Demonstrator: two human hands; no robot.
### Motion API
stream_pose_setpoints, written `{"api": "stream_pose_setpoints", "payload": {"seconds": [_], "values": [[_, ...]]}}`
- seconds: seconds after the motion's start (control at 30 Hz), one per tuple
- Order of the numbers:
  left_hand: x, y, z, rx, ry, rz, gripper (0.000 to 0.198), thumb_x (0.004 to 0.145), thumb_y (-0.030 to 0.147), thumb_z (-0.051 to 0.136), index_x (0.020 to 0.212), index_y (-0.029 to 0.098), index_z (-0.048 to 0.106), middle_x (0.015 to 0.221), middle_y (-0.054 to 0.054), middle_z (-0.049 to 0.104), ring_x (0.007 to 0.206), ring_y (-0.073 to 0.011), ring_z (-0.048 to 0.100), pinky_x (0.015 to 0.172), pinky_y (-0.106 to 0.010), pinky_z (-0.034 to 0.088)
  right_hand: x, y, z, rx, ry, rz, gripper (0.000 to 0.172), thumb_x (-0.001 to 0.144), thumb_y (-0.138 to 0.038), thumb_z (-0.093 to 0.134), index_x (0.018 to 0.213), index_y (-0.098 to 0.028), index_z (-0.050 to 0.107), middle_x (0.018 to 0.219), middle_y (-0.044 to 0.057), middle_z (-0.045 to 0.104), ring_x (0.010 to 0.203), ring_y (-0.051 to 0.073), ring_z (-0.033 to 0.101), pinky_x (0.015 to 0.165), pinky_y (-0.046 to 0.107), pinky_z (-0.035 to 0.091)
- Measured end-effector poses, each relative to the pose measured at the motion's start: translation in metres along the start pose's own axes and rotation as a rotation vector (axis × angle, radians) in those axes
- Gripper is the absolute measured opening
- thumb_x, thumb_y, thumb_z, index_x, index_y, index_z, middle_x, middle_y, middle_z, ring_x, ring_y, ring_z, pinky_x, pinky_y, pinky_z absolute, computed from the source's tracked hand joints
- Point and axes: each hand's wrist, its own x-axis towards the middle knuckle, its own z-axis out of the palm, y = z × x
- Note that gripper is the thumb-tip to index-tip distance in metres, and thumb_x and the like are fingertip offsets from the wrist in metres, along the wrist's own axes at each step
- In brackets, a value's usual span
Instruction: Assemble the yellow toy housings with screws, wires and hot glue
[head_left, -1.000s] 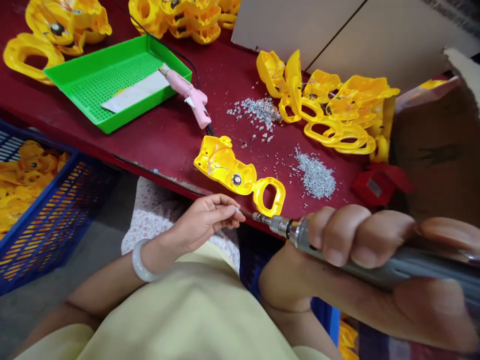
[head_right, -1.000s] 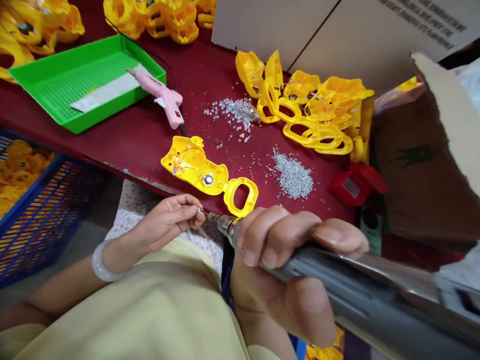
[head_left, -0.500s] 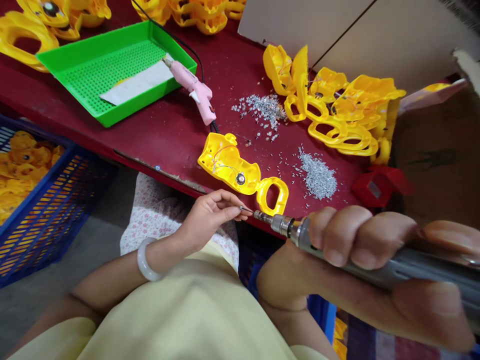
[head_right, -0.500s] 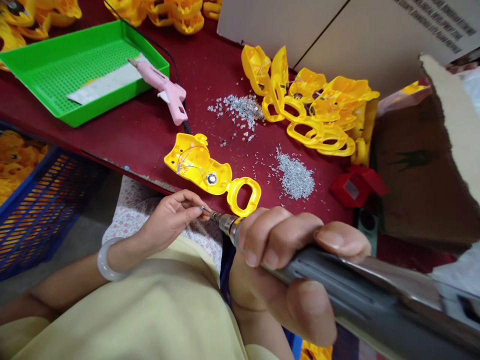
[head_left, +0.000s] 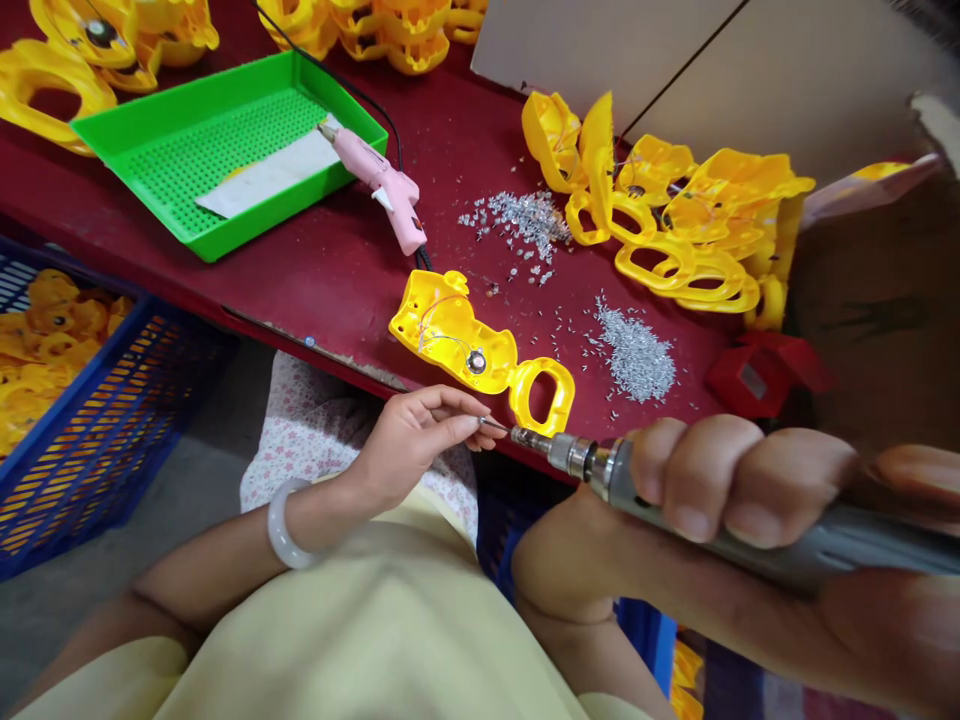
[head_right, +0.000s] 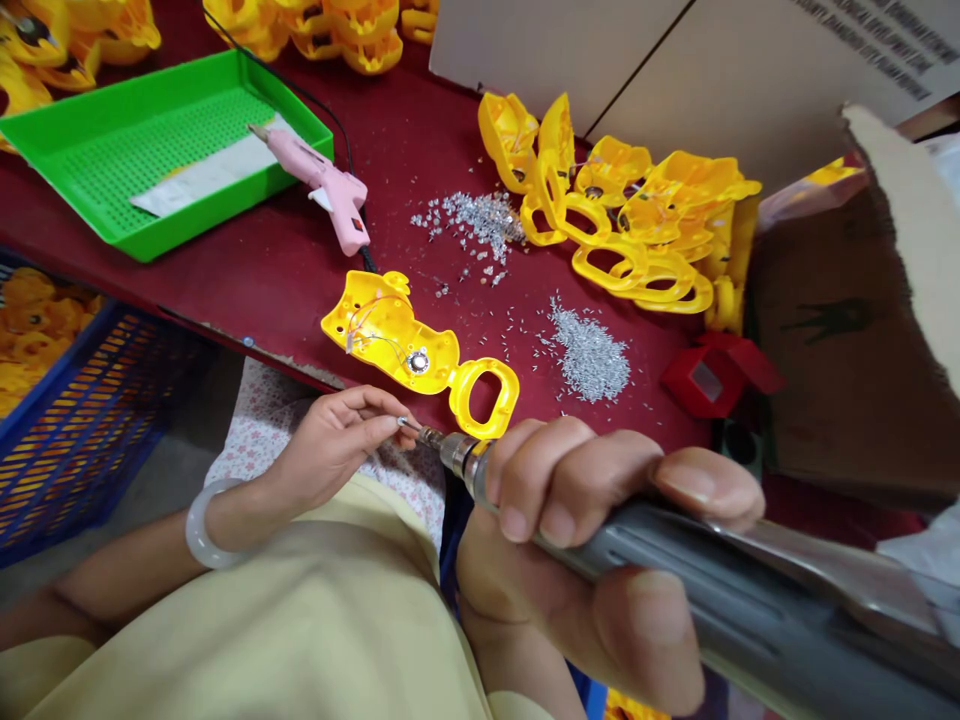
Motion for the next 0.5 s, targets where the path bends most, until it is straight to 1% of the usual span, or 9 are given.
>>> {"api": "stream_pose_setpoints", "payload": {"seconds": [0.1, 0.2, 0.27, 0.3, 0.33, 0.37, 0.43, 0.47, 0.5], "values": [[0.001, -0.006, 0.003, -0.039, 0.003, 0.064, 0.006, 0.078, 0.019, 0.074, 0.082, 0.017, 0.071, 0.087, -0.003, 0.076, 0.076, -0.0117, 0.072, 0.078, -0.023, 0.058, 0.000, 0.007, 0.008, 0.162, 0.025, -0.129, 0.017, 0.072, -0.031, 0.070, 0.088, -0.024, 0.071, 0.050, -0.008, 0.037, 0.035, 0.008, 0.028, 0.032, 0.030, 0.027], [-0.001, -0.010, 0.006, 0.013, 0.011, 0.130, 0.002, 0.082, 0.018, 0.070, 0.083, 0.017, 0.070, 0.090, -0.003, 0.077, 0.077, -0.0124, 0.072, 0.078, -0.024, 0.059, -0.001, 0.007, 0.009, 0.048, -0.049, -0.152, 0.011, 0.080, -0.033, 0.064, 0.088, -0.030, 0.071, 0.049, -0.007, 0.030, 0.036, 0.009, 0.028, 0.033, 0.029, 0.027], [-0.003, -0.010, 0.006, 0.149, 0.020, 0.157, 0.006, 0.085, 0.019, 0.066, 0.089, 0.015, 0.068, 0.091, -0.005, 0.076, 0.075, -0.0138, 0.073, 0.073, -0.025, 0.060, -0.001, 0.003, 0.007, -0.037, -0.065, -0.162, 0.013, 0.086, -0.034, 0.058, 0.088, -0.034, 0.071, 0.050, -0.006, 0.026, 0.037, 0.009, 0.028, 0.035, 0.029, 0.027], [-0.005, -0.008, 0.005, 0.267, 0.035, 0.211, 0.009, 0.087, 0.019, 0.064, 0.094, 0.015, 0.067, 0.092, -0.005, 0.076, 0.074, -0.0141, 0.072, 0.070, -0.025, 0.060, -0.001, 0.002, 0.006, -0.053, -0.065, -0.159, 0.015, 0.087, -0.033, 0.056, 0.088, -0.035, 0.070, 0.051, -0.006, 0.025, 0.038, 0.010, 0.029, 0.035, 0.029, 0.029], [-0.006, -0.004, 0.004, 0.421, 0.059, 0.308, 0.014, 0.088, 0.018, 0.061, 0.101, 0.015, 0.065, 0.094, -0.006, 0.076, 0.075, -0.0141, 0.072, 0.070, -0.026, 0.060, 0.000, 0.001, 0.005, -0.050, -0.068, -0.149, 0.014, 0.087, -0.033, 0.057, 0.089, -0.034, 0.070, 0.051, -0.006, 0.026, 0.039, 0.010, 0.029, 0.036, 0.029, 0.030], [-0.006, 0.001, 0.003, 0.606, 0.090, 0.452, 0.020, 0.089, 0.017, 0.060, 0.109, 0.015, 0.063, 0.097, -0.007, 0.075, 0.079, -0.0146, 0.072, 0.073, -0.027, 0.060, 0.001, 0.002, 0.004, -0.024, -0.072, -0.142, 0.011, 0.086, -0.034, 0.060, 0.090, -0.033, 0.070, 0.052, -0.006, 0.028, 0.040, 0.010, 0.030, 0.037, 0.029, 0.032], [-0.003, 0.016, -0.001, 1.030, 0.137, 0.793, 0.031, 0.090, 0.017, 0.059, 0.120, 0.015, 0.058, 0.108, -0.009, 0.072, 0.096, -0.0182, 0.069, 0.088, -0.034, 0.057, 0.006, 0.006, 0.002, 0.046, -0.039, -0.152, 0.013, 0.079, -0.034, 0.068, 0.092, -0.030, 0.069, 0.054, -0.007, 0.033, 0.041, 0.009, 0.032, 0.037, 0.028, 0.034], [0.001, 0.025, -0.002, 1.240, 0.125, 0.926, 0.035, 0.089, 0.018, 0.061, 0.124, 0.015, 0.056, 0.115, -0.011, 0.070, 0.107, -0.0215, 0.066, 0.097, -0.039, 0.052, 0.010, 0.011, 0.003, 0.080, -0.020, -0.177, 0.016, 0.076, -0.033, 0.071, 0.092, -0.028, 0.069, 0.054, -0.008, 0.035, 0.041, 0.008, 0.033, 0.038, 0.027, 0.035], [0.007, 0.034, -0.003, 1.430, 0.081, 1.000, 0.040, 0.089, 0.020, 0.062, 0.128, 0.015, 0.054, 0.122, -0.012, 0.067, 0.118, -0.0253, 0.060, 0.105, -0.045, 0.046, 0.013, 0.017, 0.003, 0.111, -0.001, -0.210, 0.018, 0.075, -0.032, 0.071, 0.091, -0.027, 0.068, 0.055, -0.009, 0.038, 0.041, 0.007, 0.035, 0.038, 0.026, 0.035]]}}
